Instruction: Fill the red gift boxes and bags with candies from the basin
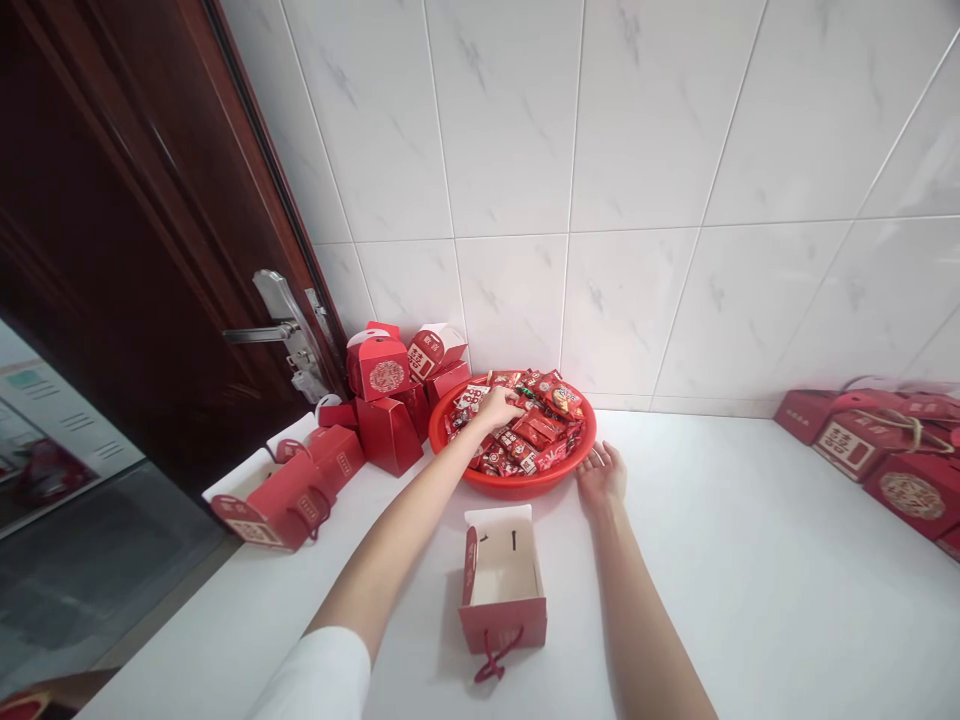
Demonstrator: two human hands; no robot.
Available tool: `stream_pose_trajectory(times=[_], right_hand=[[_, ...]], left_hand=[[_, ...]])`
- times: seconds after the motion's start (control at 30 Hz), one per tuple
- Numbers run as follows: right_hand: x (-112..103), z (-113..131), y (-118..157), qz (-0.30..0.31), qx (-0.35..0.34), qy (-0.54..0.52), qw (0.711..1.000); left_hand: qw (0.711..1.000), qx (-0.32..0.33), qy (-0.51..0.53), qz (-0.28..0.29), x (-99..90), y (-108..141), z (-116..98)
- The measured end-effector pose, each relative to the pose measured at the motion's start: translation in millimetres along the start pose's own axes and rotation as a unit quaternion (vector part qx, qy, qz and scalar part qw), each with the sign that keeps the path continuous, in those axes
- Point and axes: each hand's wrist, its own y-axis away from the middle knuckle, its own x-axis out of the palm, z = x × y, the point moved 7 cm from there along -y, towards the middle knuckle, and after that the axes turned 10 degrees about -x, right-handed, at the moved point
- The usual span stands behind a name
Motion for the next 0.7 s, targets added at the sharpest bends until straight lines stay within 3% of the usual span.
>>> stream_pose_trajectory(times=[0.2, 0.57, 0.7], right_hand=[[1.2, -0.7, -2.4, 0.013, 0.005, -0.002, 1.0], [-1.3, -3.3, -7.4, 0.032, 0.006, -0.025, 0.999], [1.1, 1.8, -8.4, 0.057, 0.001, -0.033, 0.998]], left_hand=[[0.995, 0.015, 0.096, 0.018, -10.2, 7.0, 7.2], [0.954, 0.089, 0.285, -0.001, -58.0, 26.0, 7.2], [0.943, 0.11, 0.314, 0.011, -60.3, 39.9, 9.2]])
